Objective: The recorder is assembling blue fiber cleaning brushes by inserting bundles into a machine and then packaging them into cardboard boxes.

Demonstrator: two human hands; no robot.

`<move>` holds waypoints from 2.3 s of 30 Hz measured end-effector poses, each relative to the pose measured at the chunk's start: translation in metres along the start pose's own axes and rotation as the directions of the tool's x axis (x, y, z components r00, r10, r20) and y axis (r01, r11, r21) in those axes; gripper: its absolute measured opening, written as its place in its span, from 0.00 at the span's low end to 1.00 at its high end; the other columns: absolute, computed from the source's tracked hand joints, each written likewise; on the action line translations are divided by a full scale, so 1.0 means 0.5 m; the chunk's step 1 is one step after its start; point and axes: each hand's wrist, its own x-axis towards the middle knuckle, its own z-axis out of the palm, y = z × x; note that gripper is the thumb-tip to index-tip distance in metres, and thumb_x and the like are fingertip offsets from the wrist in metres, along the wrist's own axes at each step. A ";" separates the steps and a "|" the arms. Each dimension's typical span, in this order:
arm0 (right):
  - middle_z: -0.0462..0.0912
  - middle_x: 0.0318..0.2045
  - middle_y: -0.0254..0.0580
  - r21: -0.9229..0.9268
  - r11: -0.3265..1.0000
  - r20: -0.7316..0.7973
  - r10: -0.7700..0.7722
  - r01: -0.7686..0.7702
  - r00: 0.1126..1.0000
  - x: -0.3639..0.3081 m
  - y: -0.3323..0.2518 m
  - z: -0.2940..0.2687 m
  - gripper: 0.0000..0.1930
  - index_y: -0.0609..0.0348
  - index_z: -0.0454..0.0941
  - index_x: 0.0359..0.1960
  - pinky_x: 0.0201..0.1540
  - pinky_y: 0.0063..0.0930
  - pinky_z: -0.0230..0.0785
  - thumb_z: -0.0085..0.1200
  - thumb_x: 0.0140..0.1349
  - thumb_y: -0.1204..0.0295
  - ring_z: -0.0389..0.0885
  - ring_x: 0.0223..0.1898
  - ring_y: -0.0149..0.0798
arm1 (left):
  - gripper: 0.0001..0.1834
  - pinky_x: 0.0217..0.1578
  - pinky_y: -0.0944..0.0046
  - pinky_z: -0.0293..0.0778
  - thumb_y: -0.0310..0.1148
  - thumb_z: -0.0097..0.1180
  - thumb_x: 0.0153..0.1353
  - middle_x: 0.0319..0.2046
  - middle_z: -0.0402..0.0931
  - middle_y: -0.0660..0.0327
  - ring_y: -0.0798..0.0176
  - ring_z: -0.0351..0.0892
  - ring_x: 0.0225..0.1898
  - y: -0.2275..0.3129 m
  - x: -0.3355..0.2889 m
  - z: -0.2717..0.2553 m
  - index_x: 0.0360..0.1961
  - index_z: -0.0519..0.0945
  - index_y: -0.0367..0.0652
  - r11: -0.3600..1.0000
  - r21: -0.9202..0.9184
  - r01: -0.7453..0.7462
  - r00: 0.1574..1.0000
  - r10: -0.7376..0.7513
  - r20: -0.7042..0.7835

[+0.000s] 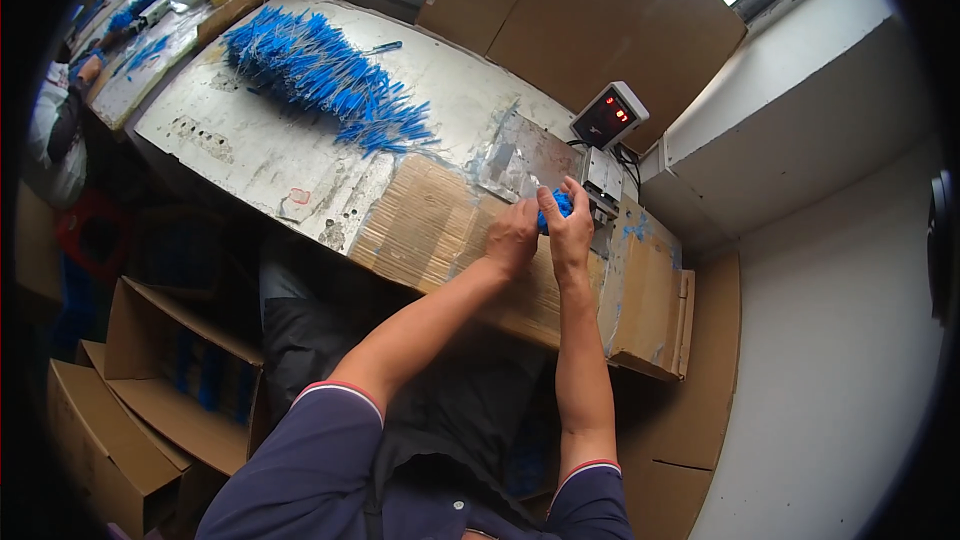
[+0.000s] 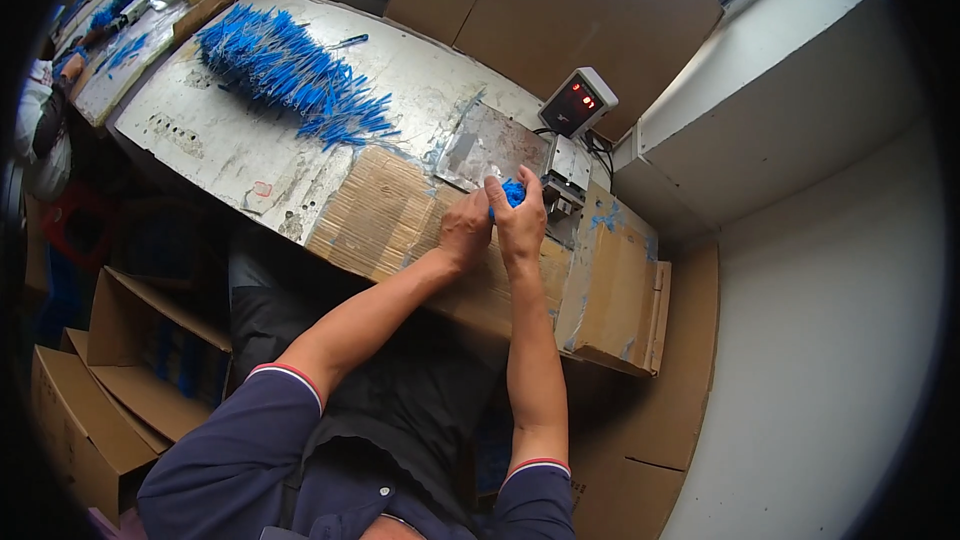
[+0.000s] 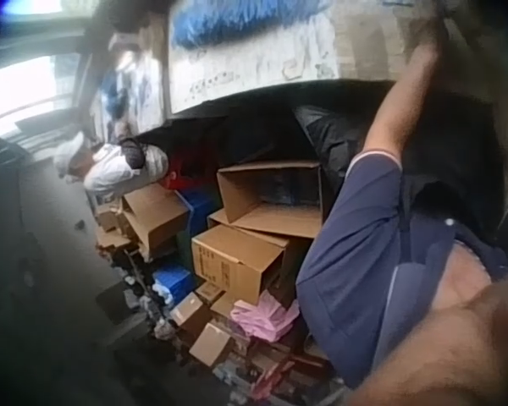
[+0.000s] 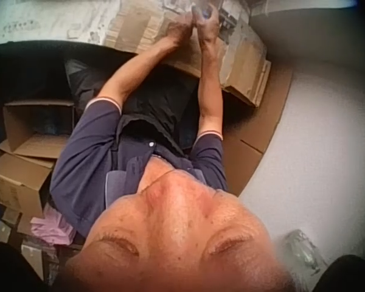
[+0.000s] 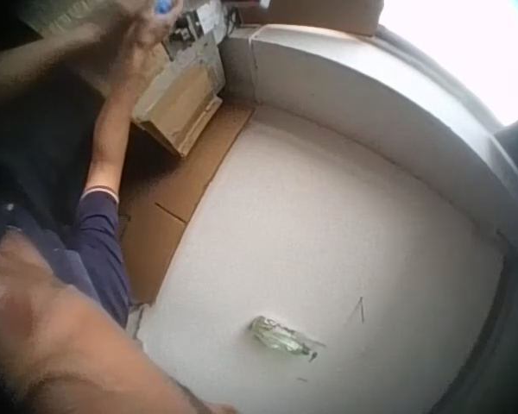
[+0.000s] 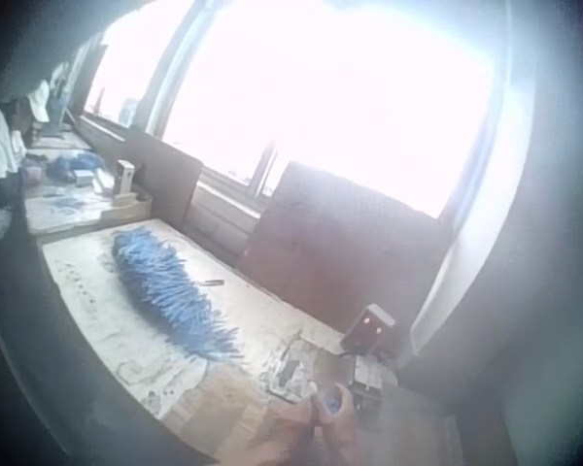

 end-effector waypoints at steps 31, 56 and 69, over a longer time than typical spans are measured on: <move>0.85 0.43 0.42 0.764 0.624 0.075 0.165 -0.163 0.983 -0.083 0.140 0.016 0.30 0.64 0.78 0.57 0.31 0.18 0.72 0.43 0.78 0.46 0.80 0.39 0.28 | 0.07 0.38 0.40 0.76 0.23 0.52 0.60 0.29 0.81 0.44 0.37 0.83 0.34 -0.007 0.023 -0.279 0.40 0.73 0.38 0.862 0.438 -0.256 0.764 -0.097 0.638; 0.83 0.28 0.27 0.391 0.883 0.224 0.184 -0.261 0.957 -0.082 0.138 0.027 0.08 0.61 0.86 0.41 0.27 0.15 0.68 0.63 0.69 0.68 0.76 0.25 0.20 | 0.18 0.41 0.33 0.75 0.48 0.51 0.71 0.34 0.85 0.43 0.32 0.85 0.40 -0.120 0.285 -1.080 0.44 0.77 0.42 0.153 0.955 0.253 0.965 0.034 -0.261; 0.84 0.31 0.28 0.386 0.877 0.236 0.206 -0.286 0.950 -0.070 0.137 0.036 0.09 0.59 0.86 0.42 0.25 0.15 0.66 0.61 0.70 0.67 0.78 0.26 0.19 | 0.26 0.45 0.39 0.76 0.54 0.51 0.70 0.40 0.86 0.43 0.34 0.85 0.43 -0.150 0.320 -1.187 0.43 0.84 0.38 0.214 0.897 0.387 0.888 0.175 -0.425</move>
